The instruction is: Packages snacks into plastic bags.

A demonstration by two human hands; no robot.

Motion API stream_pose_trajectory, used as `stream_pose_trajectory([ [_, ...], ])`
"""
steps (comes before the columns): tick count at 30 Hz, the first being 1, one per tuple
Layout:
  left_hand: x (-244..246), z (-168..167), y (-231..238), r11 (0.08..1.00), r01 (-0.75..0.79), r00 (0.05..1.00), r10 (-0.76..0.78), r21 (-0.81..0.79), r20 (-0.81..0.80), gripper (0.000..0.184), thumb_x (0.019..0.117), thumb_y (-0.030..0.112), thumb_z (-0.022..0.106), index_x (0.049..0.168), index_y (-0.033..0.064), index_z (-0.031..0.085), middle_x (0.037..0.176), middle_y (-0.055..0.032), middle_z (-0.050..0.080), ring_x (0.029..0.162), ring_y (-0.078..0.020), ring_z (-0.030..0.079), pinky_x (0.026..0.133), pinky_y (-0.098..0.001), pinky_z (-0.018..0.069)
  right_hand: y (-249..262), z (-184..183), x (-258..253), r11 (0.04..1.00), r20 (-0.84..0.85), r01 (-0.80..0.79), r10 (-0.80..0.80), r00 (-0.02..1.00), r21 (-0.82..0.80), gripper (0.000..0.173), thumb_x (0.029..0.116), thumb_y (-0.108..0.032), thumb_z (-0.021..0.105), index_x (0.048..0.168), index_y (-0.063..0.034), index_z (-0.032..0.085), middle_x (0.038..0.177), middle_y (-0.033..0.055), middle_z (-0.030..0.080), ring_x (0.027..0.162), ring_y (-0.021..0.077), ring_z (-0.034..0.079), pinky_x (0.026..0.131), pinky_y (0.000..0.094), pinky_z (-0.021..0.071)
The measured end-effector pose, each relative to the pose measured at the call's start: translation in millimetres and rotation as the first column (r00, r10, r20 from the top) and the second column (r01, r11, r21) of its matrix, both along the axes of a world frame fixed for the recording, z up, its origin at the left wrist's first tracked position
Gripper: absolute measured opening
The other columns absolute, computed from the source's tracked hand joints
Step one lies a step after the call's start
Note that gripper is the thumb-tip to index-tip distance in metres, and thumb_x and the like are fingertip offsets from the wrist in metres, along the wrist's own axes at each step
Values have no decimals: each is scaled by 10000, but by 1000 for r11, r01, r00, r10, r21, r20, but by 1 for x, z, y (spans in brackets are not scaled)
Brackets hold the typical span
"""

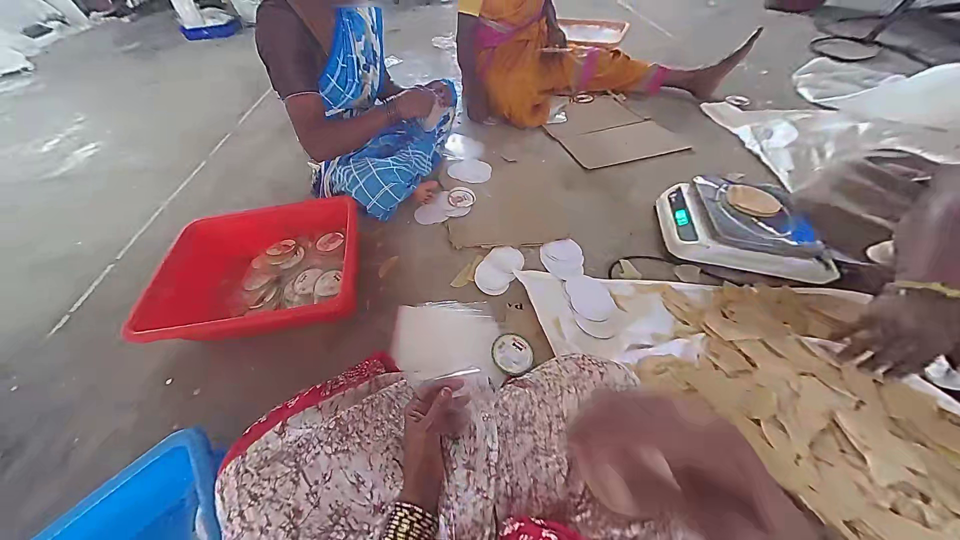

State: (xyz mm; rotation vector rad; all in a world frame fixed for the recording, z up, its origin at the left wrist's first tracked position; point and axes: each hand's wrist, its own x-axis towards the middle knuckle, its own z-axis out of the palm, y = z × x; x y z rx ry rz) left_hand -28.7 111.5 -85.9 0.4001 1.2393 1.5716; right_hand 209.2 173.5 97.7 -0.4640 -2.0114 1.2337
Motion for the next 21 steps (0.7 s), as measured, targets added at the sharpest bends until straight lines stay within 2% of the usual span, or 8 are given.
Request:
stream_pose_trajectory([
  [1, 0, 1, 1, 1000, 5, 1000, -4, -17, 17, 269, 1019, 11, 498, 1225, -40, 662, 1072, -177, 755, 821, -232, 758, 670, -320, 623, 40, -27, 4, 974, 155, 191, -209, 966, 122, 277, 1025, -323, 589, 999, -88, 733, 980, 7, 745, 920, 89, 711, 844, 299, 606],
  [3, 1, 4, 4, 998, 15, 999, -12, -64, 34, 371, 1030, -1, 492, 1393, 4, 568, 1099, -173, 752, 790, -221, 758, 632, -302, 612, 116, -78, 17, 889, 511, 399, -456, 729, 224, 281, 1001, -246, 618, 1067, 1, 737, 1030, 145, 739, 922, 242, 726, 858, 429, 590],
  [6, 0, 2, 7, 996, 19, 999, -15, -82, 50, 389, 1025, -22, 474, 1408, -9, 544, 1047, -184, 755, 806, -227, 753, 669, -315, 611, 196, -148, 40, 828, 883, 522, -387, 267, 205, 528, 1008, -345, 642, 1373, 32, 584, 1353, 287, 599, 1262, 456, 577, 1063, 620, 428],
  [9, 1, 1, 7, 996, 18, 997, -11, -90, 81, 336, 1020, -22, 475, 1336, -30, 590, 1013, -180, 760, 861, -249, 762, 734, -354, 631, 217, -211, 61, 789, 938, 562, -341, 66, 247, 614, 984, -369, 659, 1370, 94, 544, 1386, 362, 529, 1266, 542, 533, 1021, 686, 431],
  [12, 1, 2, 11, 992, 30, 994, -16, -126, 109, 301, 1045, 26, 462, 1296, -21, 620, 1022, -177, 759, 873, -264, 763, 736, -366, 638, 214, -222, 55, 784, 934, 529, -355, -45, 324, 385, 1050, -237, 501, 1240, 70, 634, 1307, 315, 608, 1213, 497, 594, 966, 651, 478],
  [14, 2, 3, 14, 987, 29, 992, -9, -155, 127, 284, 1044, 13, 462, 1270, -26, 630, 1017, -175, 761, 855, -261, 764, 728, -358, 636, 209, -213, 50, 767, 933, 549, -351, -73, 331, 349, 1066, -190, 452, 1221, 52, 649, 1269, 294, 639, 1213, 477, 605, 975, 636, 474],
  [18, 4, -1, 14, 987, 36, 992, -17, -154, 125, 262, 1035, -6, 462, 1219, -42, 645, 1013, -170, 763, 847, -245, 763, 727, -345, 633, 204, -191, 74, 590, 863, 758, -499, 72, 278, 355, 1039, -276, 572, 1130, 42, 701, 1146, 299, 683, 1140, 475, 630, 978, 667, 443],
  [21, 5, 4, 15, 984, 5, 992, 17, -176, 122, 243, 1059, 28, 454, 1133, -50, 671, 974, -161, 769, 809, -227, 767, 695, -335, 640, 185, -175, 95, 448, 717, 872, -672, 184, 196, 384, 996, -330, 656, 986, 48, 722, 931, 248, 699, 919, 396, 659, 880, 635, 460],
])
